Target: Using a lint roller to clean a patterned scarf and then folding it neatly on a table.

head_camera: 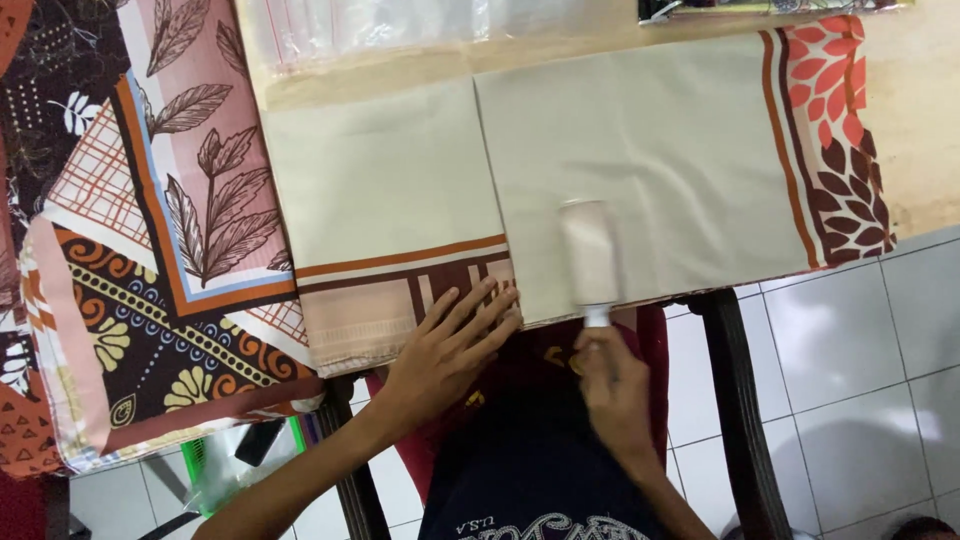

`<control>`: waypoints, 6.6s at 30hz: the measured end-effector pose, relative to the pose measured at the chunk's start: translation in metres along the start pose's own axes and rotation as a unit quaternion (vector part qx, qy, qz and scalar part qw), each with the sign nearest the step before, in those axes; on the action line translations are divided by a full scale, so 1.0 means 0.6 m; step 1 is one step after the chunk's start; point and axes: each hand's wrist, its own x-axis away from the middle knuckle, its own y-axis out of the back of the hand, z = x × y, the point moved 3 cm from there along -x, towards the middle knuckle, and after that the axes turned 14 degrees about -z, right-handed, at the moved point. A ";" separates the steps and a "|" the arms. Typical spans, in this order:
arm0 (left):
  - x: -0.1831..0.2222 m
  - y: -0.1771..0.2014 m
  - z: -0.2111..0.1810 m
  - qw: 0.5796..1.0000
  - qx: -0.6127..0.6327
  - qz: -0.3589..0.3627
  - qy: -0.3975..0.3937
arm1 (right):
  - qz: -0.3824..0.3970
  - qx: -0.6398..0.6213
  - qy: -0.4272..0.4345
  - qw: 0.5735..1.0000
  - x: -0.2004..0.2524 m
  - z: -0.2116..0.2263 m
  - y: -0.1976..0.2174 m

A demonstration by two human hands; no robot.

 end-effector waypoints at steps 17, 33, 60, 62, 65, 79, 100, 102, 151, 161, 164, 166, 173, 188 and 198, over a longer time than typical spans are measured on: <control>-0.079 0.009 0.007 0.989 -0.119 0.014 0.092 | 0.058 0.035 0.099 0.993 -0.003 -0.009 0.000; -0.074 -0.008 0.005 0.987 -0.075 -0.025 0.138 | -0.057 0.101 0.116 0.986 -0.057 -0.043 0.126; -0.074 -0.001 0.006 0.984 -0.108 0.019 0.143 | -0.110 0.231 0.146 0.956 -0.190 -0.076 0.283; -0.077 -0.002 0.007 0.984 -0.109 0.016 0.139 | -0.161 0.264 0.139 0.941 -0.206 -0.077 0.330; -0.076 -0.001 0.006 0.984 -0.106 0.021 0.140 | -0.240 0.228 0.112 0.937 -0.196 -0.056 0.361; -0.074 -0.005 0.007 0.983 -0.097 0.013 0.153 | -0.223 0.220 0.118 0.942 -0.183 -0.082 0.366; -0.157 0.000 0.157 0.988 -0.039 -0.025 0.146 | -0.104 0.242 0.360 0.895 -0.180 -0.022 0.019; -0.159 0.002 0.158 0.989 -0.040 -0.020 0.140 | -0.132 0.275 0.363 0.880 -0.226 -0.021 0.067; -0.160 0.013 0.158 0.992 -0.037 -0.016 0.121 | -0.353 0.359 0.229 0.833 -0.257 -0.085 0.341; -0.162 0.013 0.156 0.993 -0.049 -0.022 0.109 | -0.205 0.193 0.259 0.924 -0.128 -0.050 0.159; -0.162 0.014 0.159 0.992 -0.045 -0.021 0.117 | -0.122 0.191 0.208 0.952 -0.136 -0.047 0.135; -0.160 0.012 0.157 0.992 -0.059 -0.016 0.109 | -0.219 0.219 0.194 0.931 -0.166 -0.084 0.178; -0.159 0.011 0.158 0.993 -0.043 -0.013 0.113 | -0.336 0.335 0.216 0.853 -0.257 -0.088 0.329; -0.185 0.024 0.241 0.981 -0.062 -0.061 0.173 | -0.117 0.228 0.376 0.890 -0.245 0.028 -0.023; -0.195 0.005 0.277 0.971 -0.031 0.024 0.238 | -0.212 0.244 0.343 0.882 -0.390 0.030 0.125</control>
